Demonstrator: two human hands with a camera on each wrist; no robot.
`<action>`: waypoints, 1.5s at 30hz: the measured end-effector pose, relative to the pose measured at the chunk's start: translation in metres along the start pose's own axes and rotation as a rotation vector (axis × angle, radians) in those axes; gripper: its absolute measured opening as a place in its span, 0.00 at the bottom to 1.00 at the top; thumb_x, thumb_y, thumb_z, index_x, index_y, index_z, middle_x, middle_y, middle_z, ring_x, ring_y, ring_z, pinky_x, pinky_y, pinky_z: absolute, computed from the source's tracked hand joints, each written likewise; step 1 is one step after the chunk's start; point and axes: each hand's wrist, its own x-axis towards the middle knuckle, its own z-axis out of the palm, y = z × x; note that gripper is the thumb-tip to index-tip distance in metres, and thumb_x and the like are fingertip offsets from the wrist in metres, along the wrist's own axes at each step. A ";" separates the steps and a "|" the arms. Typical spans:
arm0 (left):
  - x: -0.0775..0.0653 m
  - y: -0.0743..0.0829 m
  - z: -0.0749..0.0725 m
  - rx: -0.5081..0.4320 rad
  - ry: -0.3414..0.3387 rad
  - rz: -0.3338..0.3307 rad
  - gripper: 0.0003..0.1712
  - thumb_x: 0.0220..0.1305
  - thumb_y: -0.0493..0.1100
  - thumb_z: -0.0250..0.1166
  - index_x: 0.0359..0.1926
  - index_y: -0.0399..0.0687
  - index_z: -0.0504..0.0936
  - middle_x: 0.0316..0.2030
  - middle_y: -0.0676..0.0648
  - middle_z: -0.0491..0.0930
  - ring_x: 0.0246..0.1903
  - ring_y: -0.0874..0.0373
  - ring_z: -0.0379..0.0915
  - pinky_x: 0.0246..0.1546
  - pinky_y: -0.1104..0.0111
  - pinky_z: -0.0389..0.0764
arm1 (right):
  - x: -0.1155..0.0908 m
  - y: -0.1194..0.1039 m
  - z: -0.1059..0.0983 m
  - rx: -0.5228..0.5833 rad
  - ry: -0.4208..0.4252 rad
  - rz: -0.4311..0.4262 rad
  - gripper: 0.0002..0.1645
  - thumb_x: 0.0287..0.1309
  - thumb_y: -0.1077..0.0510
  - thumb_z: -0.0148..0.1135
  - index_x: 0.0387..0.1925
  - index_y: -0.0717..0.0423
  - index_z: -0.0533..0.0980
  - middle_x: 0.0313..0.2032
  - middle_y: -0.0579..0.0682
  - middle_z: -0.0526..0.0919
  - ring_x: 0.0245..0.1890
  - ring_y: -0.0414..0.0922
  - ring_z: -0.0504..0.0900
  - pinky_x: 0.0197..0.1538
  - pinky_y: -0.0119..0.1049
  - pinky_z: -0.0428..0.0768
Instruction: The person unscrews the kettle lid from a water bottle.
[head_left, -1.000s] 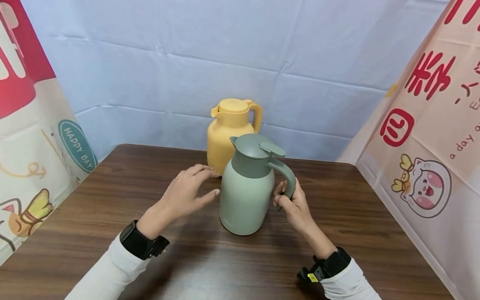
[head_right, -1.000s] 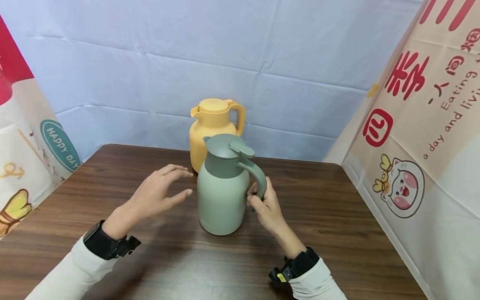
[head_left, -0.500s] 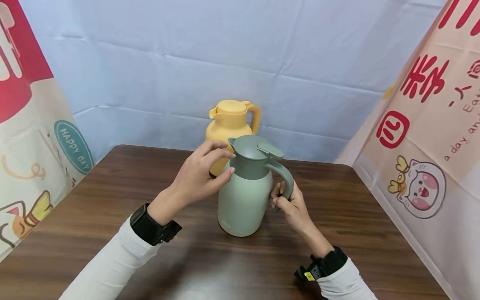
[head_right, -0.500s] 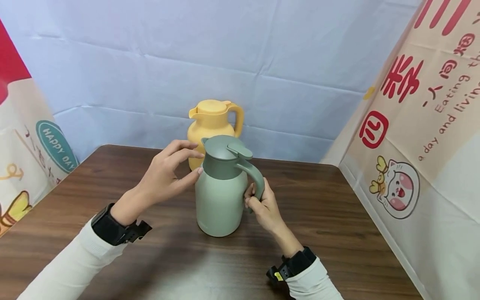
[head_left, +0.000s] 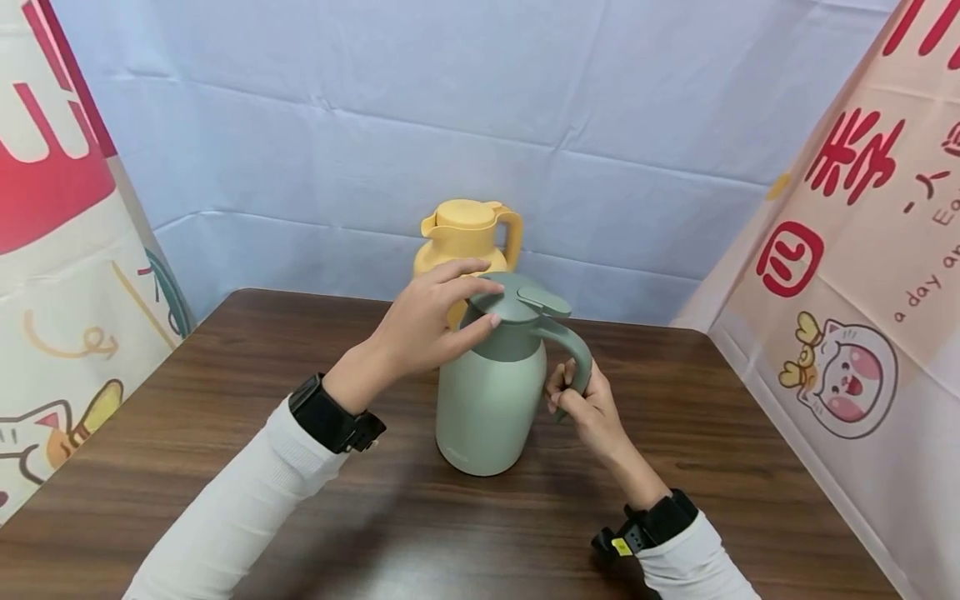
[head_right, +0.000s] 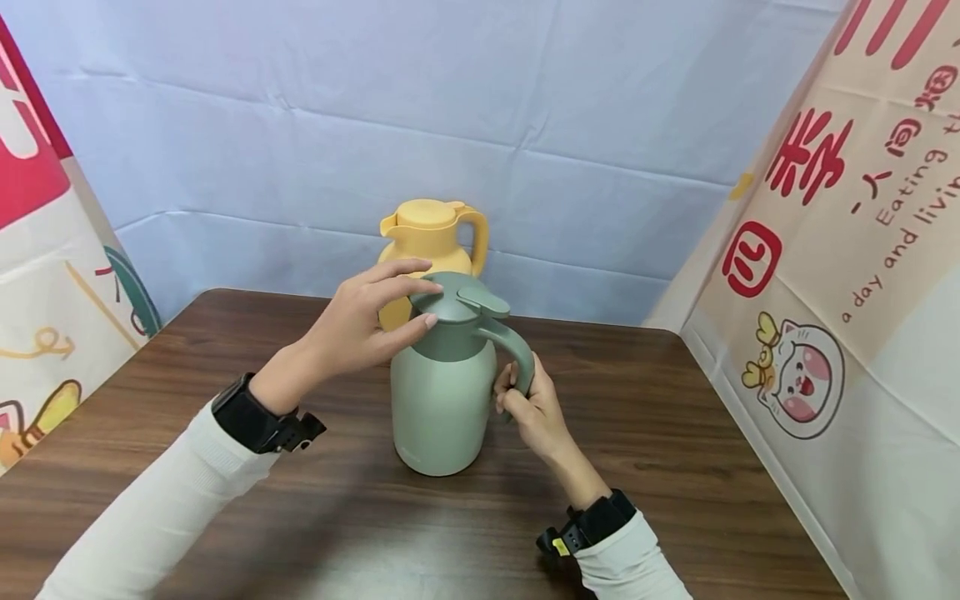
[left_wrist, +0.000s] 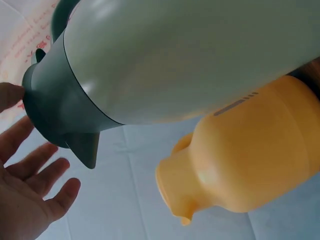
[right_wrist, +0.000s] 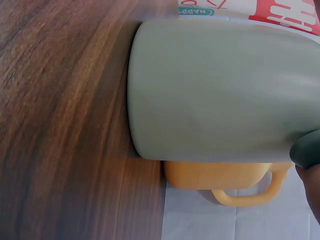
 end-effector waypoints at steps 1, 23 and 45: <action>0.003 0.000 0.001 -0.012 -0.010 0.002 0.15 0.57 0.42 0.65 0.45 0.40 0.82 0.50 0.39 0.75 0.49 0.52 0.73 0.43 0.62 0.74 | 0.000 0.000 0.000 0.001 -0.001 -0.003 0.06 0.52 0.77 0.37 0.30 0.69 0.55 0.21 0.58 0.65 0.19 0.49 0.65 0.27 0.39 0.67; 0.046 0.013 0.011 0.049 -0.326 -0.255 0.24 0.60 0.56 0.63 0.53 0.48 0.79 0.41 0.51 0.75 0.38 0.60 0.69 0.38 0.70 0.69 | 0.000 0.003 0.001 -0.027 0.019 -0.052 0.07 0.51 0.79 0.37 0.26 0.68 0.55 0.19 0.56 0.63 0.17 0.49 0.63 0.22 0.39 0.66; 0.047 0.023 0.021 0.197 -0.280 -0.293 0.22 0.58 0.61 0.62 0.42 0.50 0.83 0.33 0.52 0.72 0.31 0.61 0.66 0.31 0.72 0.68 | -0.002 0.003 0.003 -0.003 0.028 -0.050 0.05 0.50 0.77 0.39 0.27 0.69 0.55 0.19 0.58 0.64 0.17 0.48 0.64 0.23 0.39 0.65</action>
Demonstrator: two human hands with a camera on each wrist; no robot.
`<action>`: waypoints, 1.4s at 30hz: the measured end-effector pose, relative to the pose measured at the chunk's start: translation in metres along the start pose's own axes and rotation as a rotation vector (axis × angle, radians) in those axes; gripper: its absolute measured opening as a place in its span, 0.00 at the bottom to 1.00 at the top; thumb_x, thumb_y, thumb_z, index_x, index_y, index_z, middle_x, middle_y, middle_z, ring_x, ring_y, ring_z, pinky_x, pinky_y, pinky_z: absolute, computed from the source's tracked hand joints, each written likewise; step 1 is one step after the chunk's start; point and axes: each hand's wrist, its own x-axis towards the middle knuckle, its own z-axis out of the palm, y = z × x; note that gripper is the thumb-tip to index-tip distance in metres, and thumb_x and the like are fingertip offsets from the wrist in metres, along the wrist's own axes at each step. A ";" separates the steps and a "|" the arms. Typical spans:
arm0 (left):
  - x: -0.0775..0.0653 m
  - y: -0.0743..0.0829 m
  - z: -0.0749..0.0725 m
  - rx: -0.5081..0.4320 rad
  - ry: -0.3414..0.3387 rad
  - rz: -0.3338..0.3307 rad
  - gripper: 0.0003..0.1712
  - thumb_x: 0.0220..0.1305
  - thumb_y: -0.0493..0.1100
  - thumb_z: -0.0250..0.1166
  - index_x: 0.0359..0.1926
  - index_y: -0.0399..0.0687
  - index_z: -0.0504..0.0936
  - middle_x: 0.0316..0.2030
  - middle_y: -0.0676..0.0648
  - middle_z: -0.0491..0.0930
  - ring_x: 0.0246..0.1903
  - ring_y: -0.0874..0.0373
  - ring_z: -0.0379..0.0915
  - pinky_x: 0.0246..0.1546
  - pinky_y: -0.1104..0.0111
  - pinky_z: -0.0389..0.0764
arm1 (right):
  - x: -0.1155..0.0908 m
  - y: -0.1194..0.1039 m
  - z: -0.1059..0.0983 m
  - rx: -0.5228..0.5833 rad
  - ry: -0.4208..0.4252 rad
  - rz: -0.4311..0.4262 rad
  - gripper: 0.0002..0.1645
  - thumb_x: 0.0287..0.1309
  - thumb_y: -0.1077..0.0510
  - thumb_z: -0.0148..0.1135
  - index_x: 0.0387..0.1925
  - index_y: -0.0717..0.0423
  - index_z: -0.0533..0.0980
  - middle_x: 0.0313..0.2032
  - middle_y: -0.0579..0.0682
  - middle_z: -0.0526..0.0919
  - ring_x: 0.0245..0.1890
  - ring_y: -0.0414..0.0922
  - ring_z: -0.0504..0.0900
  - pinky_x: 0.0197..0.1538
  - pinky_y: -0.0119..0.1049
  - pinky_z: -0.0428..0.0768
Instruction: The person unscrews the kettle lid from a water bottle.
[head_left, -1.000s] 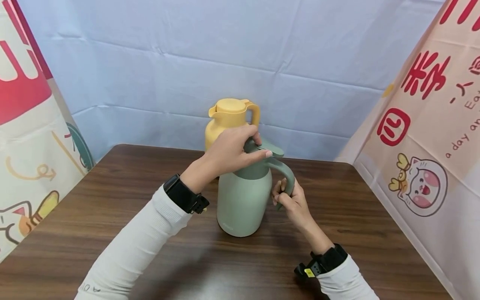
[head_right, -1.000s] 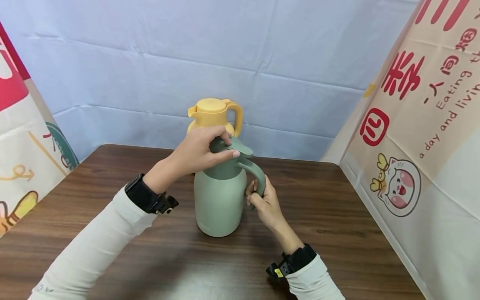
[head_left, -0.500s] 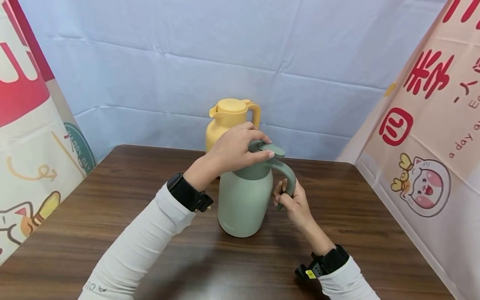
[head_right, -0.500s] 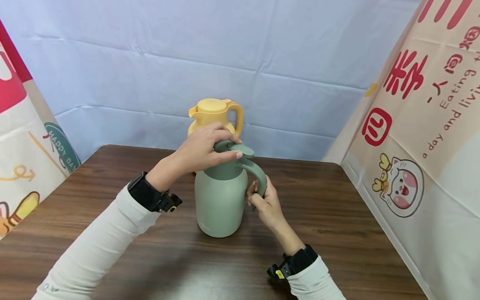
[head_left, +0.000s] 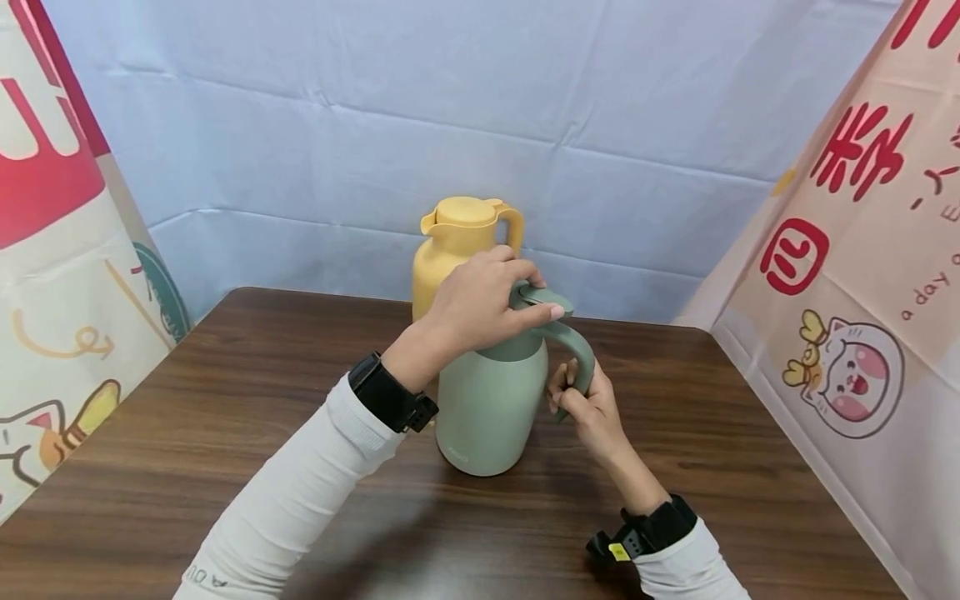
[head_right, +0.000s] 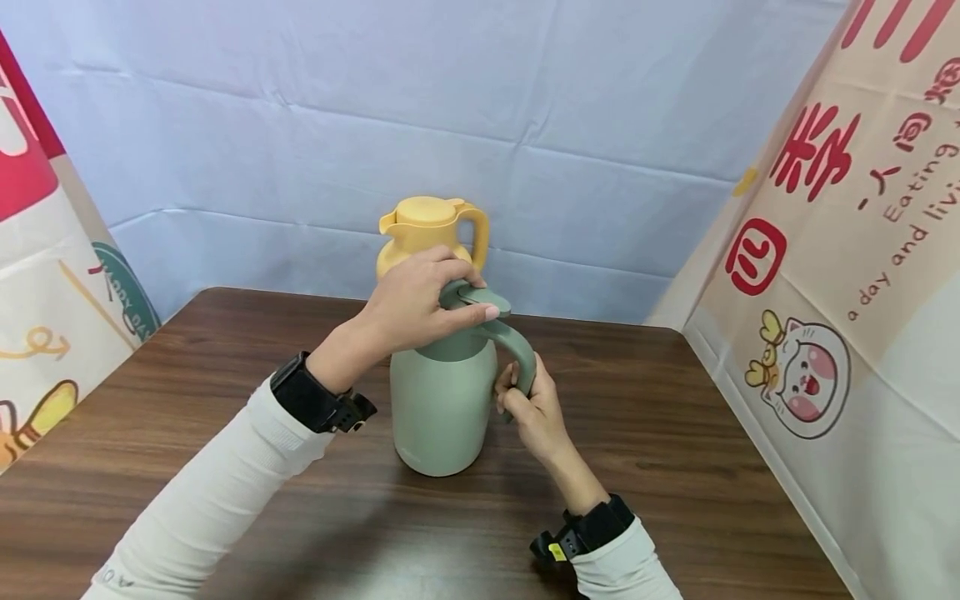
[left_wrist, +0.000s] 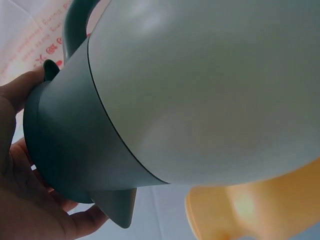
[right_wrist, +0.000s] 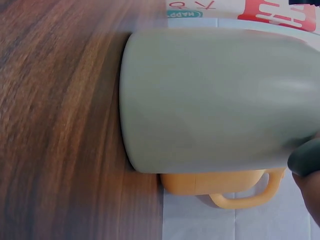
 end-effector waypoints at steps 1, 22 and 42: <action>0.000 0.000 0.000 0.001 0.003 -0.002 0.22 0.58 0.61 0.62 0.42 0.51 0.83 0.34 0.52 0.72 0.31 0.62 0.66 0.31 0.72 0.68 | 0.000 0.000 0.000 0.000 0.000 -0.004 0.05 0.50 0.77 0.39 0.27 0.69 0.55 0.19 0.59 0.64 0.17 0.48 0.64 0.23 0.39 0.65; 0.020 0.010 0.002 0.129 -0.008 -0.261 0.23 0.51 0.70 0.61 0.26 0.58 0.78 0.29 0.55 0.69 0.29 0.60 0.63 0.26 0.62 0.65 | 0.000 0.000 0.000 0.005 -0.006 0.027 0.06 0.51 0.77 0.38 0.27 0.68 0.53 0.20 0.56 0.61 0.18 0.48 0.61 0.25 0.38 0.64; 0.048 0.001 -0.010 -0.033 -0.214 -0.427 0.30 0.49 0.63 0.65 0.15 0.51 0.60 0.13 0.54 0.53 0.13 0.63 0.47 0.15 0.72 0.51 | 0.000 0.002 0.001 0.016 0.000 -0.013 0.09 0.47 0.81 0.39 0.25 0.69 0.55 0.19 0.59 0.64 0.17 0.49 0.62 0.24 0.38 0.64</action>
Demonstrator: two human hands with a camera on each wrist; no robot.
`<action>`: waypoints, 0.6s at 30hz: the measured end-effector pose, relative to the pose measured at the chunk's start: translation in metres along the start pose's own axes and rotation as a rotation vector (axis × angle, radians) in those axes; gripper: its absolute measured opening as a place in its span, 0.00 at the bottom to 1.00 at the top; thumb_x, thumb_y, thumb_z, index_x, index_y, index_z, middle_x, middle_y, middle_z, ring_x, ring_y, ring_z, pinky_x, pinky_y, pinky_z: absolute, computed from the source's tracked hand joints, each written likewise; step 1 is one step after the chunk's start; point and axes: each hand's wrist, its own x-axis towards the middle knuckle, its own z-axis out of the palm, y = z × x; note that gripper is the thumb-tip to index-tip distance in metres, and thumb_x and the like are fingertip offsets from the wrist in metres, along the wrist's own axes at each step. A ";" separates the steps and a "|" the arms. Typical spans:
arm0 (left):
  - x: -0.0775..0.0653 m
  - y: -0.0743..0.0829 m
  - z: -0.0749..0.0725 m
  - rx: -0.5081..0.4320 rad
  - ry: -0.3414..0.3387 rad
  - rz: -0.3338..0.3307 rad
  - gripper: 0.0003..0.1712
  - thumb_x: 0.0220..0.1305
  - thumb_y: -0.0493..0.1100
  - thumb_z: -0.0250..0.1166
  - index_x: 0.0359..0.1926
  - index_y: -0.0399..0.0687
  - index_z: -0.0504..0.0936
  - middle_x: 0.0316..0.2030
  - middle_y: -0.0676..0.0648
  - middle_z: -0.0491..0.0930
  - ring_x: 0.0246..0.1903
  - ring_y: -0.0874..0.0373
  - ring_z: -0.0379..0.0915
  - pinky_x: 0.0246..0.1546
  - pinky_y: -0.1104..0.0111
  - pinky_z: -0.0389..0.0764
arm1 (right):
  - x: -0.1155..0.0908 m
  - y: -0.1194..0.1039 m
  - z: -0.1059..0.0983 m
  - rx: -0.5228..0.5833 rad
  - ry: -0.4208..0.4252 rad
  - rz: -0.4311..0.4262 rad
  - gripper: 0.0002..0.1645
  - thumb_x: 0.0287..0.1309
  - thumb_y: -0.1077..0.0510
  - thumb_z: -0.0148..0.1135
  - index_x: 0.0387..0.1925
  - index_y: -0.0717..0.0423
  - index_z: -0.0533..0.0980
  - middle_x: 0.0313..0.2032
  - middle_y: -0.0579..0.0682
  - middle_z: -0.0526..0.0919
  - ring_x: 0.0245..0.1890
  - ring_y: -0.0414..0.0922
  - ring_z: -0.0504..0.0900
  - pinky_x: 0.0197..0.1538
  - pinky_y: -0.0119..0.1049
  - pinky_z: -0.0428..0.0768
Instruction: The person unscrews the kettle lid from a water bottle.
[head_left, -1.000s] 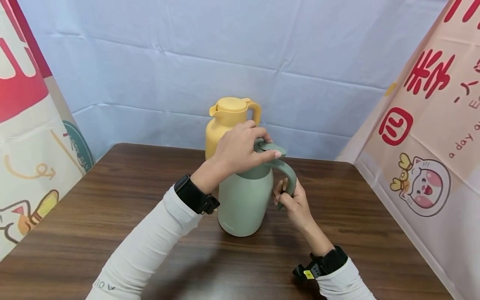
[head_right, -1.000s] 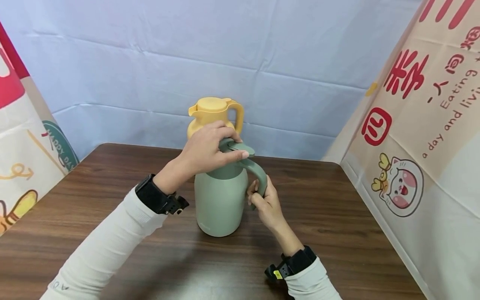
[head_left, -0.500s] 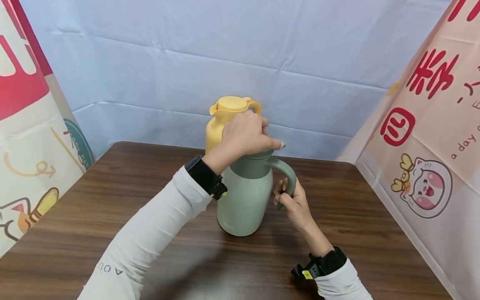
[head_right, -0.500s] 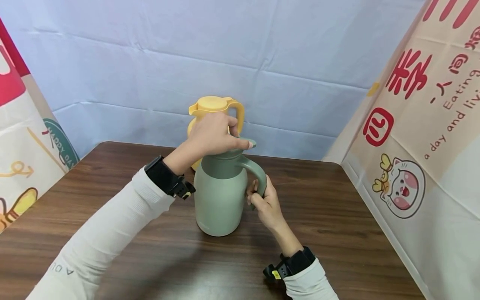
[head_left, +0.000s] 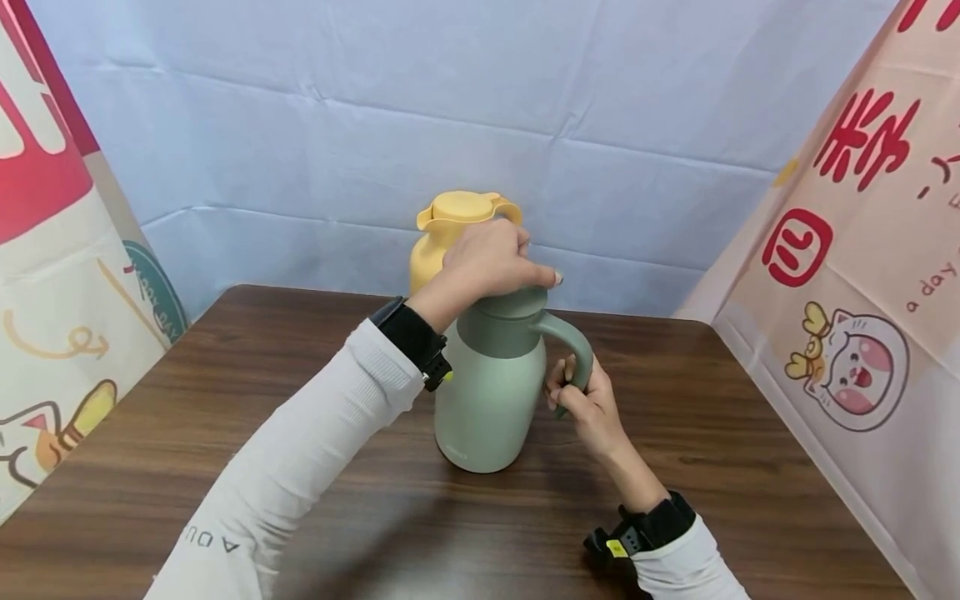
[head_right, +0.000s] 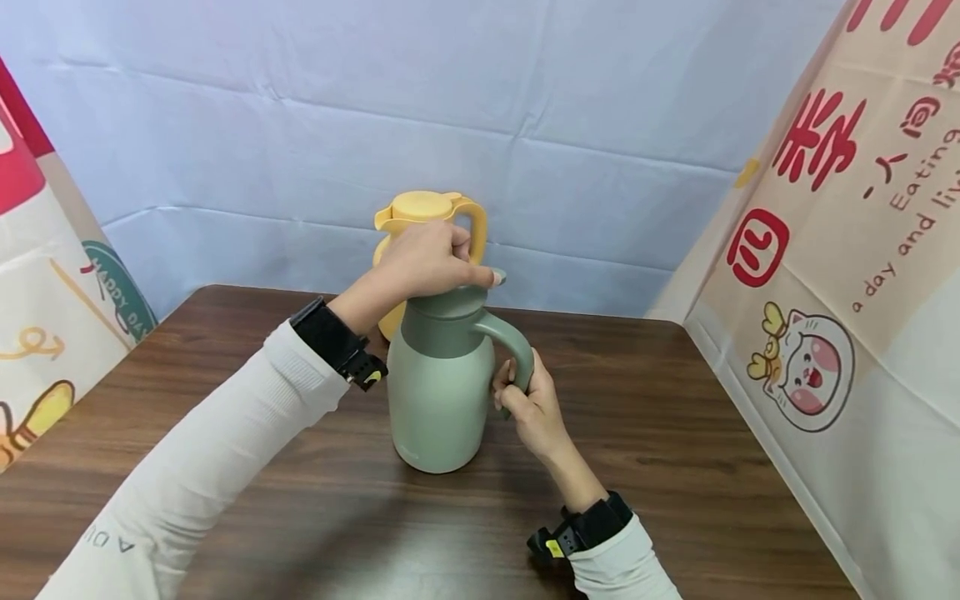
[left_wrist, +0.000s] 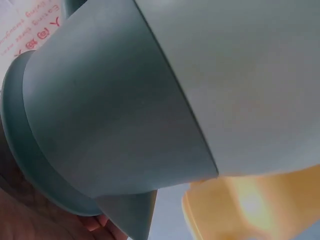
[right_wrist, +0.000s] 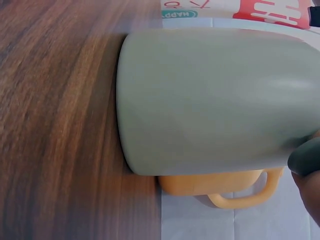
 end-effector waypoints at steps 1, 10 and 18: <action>0.000 0.000 0.000 -0.002 0.002 -0.001 0.29 0.49 0.63 0.65 0.15 0.51 0.60 0.13 0.54 0.53 0.13 0.63 0.47 0.15 0.72 0.51 | 0.000 0.000 0.000 0.001 0.002 0.003 0.09 0.47 0.80 0.40 0.25 0.68 0.55 0.19 0.59 0.64 0.17 0.49 0.62 0.24 0.39 0.64; 0.005 0.000 -0.003 0.046 -0.053 -0.064 0.24 0.54 0.63 0.60 0.22 0.51 0.64 0.18 0.53 0.57 0.17 0.61 0.55 0.17 0.70 0.56 | 0.003 -0.002 -0.001 0.014 -0.010 -0.008 0.09 0.48 0.79 0.40 0.24 0.67 0.55 0.19 0.57 0.64 0.17 0.49 0.61 0.23 0.38 0.62; 0.007 -0.006 -0.004 0.130 -0.123 -0.131 0.26 0.63 0.66 0.49 0.56 0.61 0.72 0.49 0.53 0.74 0.43 0.54 0.69 0.31 0.62 0.66 | 0.001 0.001 -0.001 0.007 -0.009 0.032 0.09 0.46 0.77 0.41 0.24 0.64 0.55 0.19 0.56 0.64 0.17 0.48 0.61 0.23 0.38 0.62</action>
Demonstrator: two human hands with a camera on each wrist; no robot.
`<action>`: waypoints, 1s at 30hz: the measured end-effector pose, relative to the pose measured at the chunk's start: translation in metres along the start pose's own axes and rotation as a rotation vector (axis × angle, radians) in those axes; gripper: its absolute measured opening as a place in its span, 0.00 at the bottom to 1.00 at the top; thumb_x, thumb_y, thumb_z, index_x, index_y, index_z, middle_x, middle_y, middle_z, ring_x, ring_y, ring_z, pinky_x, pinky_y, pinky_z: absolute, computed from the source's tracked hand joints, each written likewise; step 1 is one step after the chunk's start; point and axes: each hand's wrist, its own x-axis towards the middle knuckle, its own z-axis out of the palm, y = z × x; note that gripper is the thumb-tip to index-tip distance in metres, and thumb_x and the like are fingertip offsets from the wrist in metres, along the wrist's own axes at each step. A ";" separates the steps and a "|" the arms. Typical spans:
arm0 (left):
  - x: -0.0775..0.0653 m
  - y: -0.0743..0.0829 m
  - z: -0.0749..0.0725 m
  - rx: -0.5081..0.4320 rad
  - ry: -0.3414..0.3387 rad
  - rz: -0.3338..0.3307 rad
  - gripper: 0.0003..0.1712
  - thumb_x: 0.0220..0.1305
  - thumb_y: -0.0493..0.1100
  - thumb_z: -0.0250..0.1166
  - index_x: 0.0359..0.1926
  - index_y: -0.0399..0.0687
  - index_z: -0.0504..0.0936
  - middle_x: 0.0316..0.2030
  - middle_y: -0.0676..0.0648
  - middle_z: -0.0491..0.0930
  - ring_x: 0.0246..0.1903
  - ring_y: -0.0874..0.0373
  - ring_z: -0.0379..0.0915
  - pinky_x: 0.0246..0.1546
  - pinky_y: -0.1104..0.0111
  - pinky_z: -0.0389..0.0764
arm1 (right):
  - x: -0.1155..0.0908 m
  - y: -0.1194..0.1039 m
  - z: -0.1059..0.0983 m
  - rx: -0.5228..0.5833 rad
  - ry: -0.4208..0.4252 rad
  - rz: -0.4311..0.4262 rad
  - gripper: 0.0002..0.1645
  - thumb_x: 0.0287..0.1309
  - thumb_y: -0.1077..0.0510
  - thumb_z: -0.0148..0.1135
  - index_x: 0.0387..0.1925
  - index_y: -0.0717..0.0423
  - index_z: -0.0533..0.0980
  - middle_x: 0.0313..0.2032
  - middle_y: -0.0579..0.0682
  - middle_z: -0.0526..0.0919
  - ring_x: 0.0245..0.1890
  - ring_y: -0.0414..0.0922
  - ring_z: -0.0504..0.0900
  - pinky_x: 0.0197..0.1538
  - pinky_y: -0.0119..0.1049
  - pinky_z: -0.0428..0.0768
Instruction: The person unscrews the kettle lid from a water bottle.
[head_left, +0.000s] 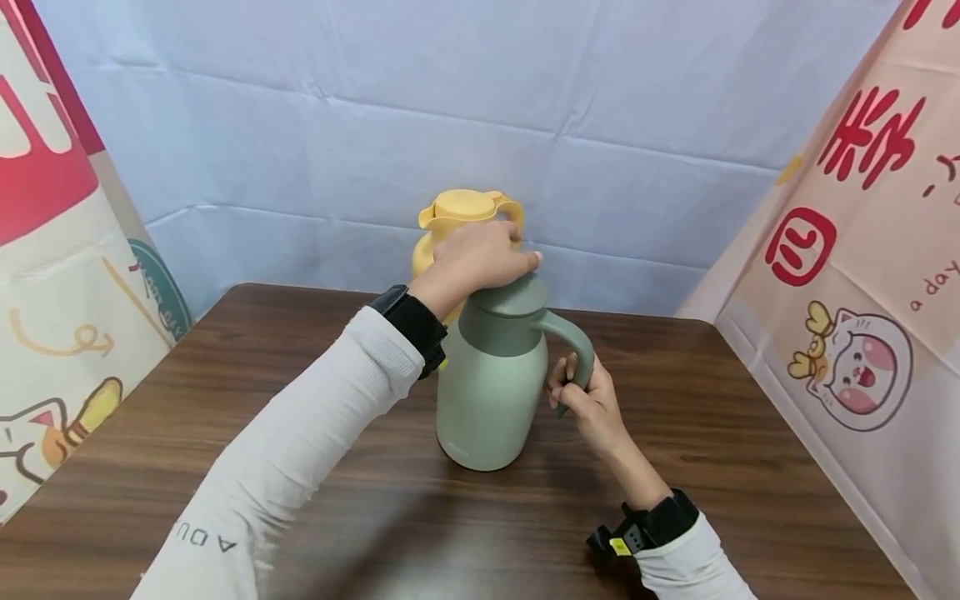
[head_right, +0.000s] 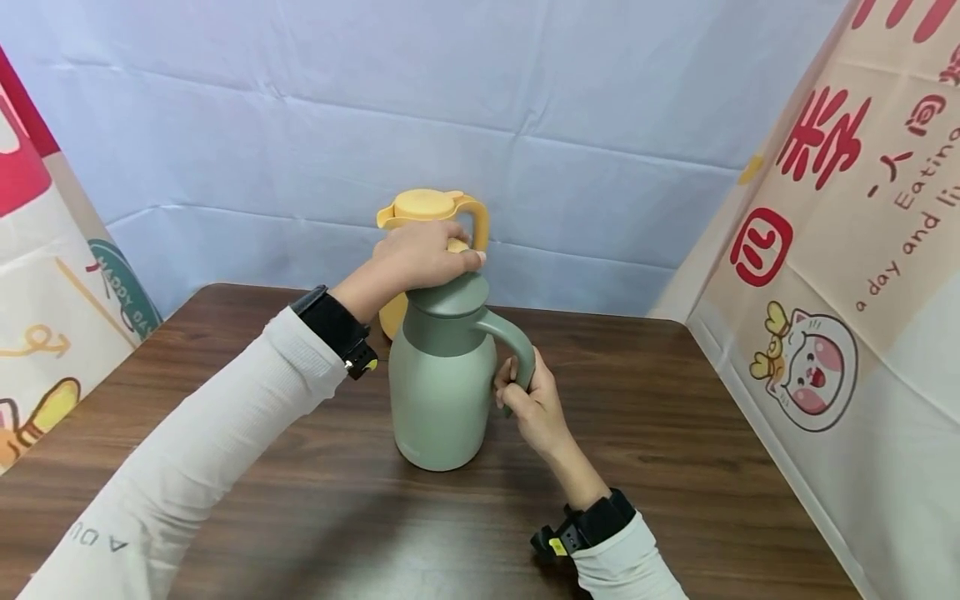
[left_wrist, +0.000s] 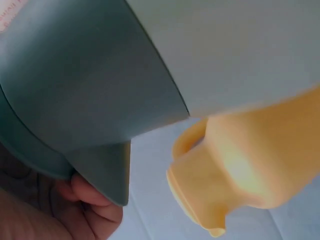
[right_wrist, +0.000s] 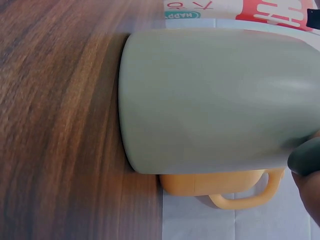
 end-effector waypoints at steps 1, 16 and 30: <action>0.001 -0.001 0.000 0.002 0.001 0.009 0.27 0.63 0.66 0.49 0.60 0.64 0.70 0.54 0.55 0.72 0.46 0.53 0.68 0.33 0.61 0.67 | -0.001 0.000 0.000 -0.002 0.003 0.007 0.10 0.45 0.77 0.41 0.23 0.63 0.55 0.19 0.55 0.64 0.17 0.47 0.61 0.23 0.38 0.62; 0.005 -0.022 -0.005 -0.266 -0.010 0.200 0.16 0.66 0.53 0.56 0.30 0.48 0.80 0.30 0.52 0.72 0.26 0.58 0.68 0.25 0.69 0.69 | -0.001 0.000 0.001 0.001 0.002 0.019 0.10 0.48 0.77 0.41 0.25 0.64 0.55 0.19 0.56 0.64 0.17 0.48 0.62 0.24 0.38 0.62; 0.011 -0.031 -0.007 -0.442 -0.050 0.084 0.08 0.64 0.45 0.57 0.31 0.48 0.78 0.19 0.52 0.67 0.08 0.62 0.49 0.14 0.72 0.58 | -0.001 -0.002 0.001 -0.005 0.010 0.059 0.10 0.48 0.77 0.40 0.25 0.62 0.54 0.19 0.57 0.63 0.17 0.49 0.59 0.25 0.39 0.60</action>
